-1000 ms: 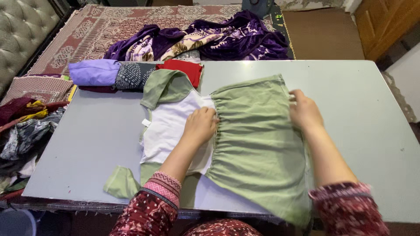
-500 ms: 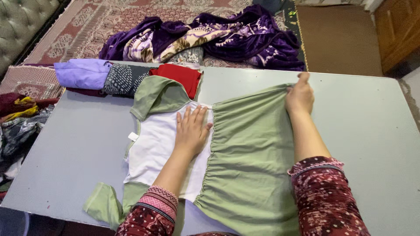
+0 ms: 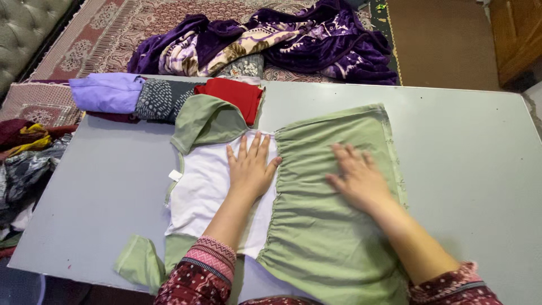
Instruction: The person folds several garments one by one on a white table. They pick up a patterned short, a red short, a purple short, a green dress, and a patterned dress, smoothing and folding each into a compact shape before stacking them.
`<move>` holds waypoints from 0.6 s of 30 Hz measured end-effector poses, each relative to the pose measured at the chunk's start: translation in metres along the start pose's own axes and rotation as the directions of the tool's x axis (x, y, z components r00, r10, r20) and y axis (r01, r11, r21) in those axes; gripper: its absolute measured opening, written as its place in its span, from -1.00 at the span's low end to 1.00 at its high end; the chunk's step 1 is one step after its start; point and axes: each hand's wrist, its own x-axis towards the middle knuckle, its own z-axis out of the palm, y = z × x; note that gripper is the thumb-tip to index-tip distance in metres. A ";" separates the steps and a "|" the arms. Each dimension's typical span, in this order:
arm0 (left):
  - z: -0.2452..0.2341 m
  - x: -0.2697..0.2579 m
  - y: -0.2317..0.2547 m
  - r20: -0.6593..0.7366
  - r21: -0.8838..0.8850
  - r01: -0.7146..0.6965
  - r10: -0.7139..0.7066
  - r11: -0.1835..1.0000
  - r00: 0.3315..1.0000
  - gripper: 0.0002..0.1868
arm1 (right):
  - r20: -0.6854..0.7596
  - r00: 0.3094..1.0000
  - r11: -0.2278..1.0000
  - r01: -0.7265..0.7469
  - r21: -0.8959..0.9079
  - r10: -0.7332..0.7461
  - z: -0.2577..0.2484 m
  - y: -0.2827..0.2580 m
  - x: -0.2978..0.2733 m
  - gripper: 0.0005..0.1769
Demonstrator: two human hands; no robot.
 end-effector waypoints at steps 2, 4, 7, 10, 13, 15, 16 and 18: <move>0.004 0.001 -0.002 -0.014 -0.011 -0.005 0.004 1.000 1.000 -0.23 | -0.126 0.989 0.994 -0.068 0.084 0.078 -0.015 0.018 -0.013 -0.13; 0.007 0.002 -0.004 -0.024 -0.022 -0.001 0.001 1.000 1.000 -0.24 | -0.132 0.964 0.973 -0.229 0.035 0.232 -0.028 0.039 -0.021 -0.12; 0.007 -0.001 -0.007 -0.067 -0.019 -0.041 0.040 0.999 0.997 -0.29 | -0.241 0.894 0.908 -0.409 -0.094 0.378 -0.029 0.050 -0.042 -0.15; 0.000 -0.022 -0.005 -0.076 -0.034 -0.032 0.029 0.999 0.997 -0.30 | -0.427 0.890 0.952 -0.253 -0.174 0.159 -0.012 0.029 -0.054 -0.14; -0.018 -0.051 -0.003 0.142 -0.063 0.023 -0.014 0.998 0.990 -0.30 | -0.320 0.947 0.997 -0.058 -0.049 0.039 0.014 -0.010 -0.063 -0.17; -0.035 -0.077 -0.006 0.125 -0.059 -0.012 0.019 0.998 0.992 -0.28 | -0.221 0.972 0.997 0.071 -0.043 -0.078 0.023 -0.026 -0.068 -0.12; -0.044 -0.090 -0.008 0.117 -0.058 -0.027 0.034 0.998 0.993 -0.26 | -0.193 0.981 0.999 0.007 -0.050 -0.016 0.023 -0.029 -0.070 -0.07; -0.064 -0.117 -0.020 0.118 -0.057 0.002 0.005 0.998 0.993 -0.30 | -0.139 0.984 0.990 -0.120 -0.068 0.109 0.015 -0.025 -0.074 0.03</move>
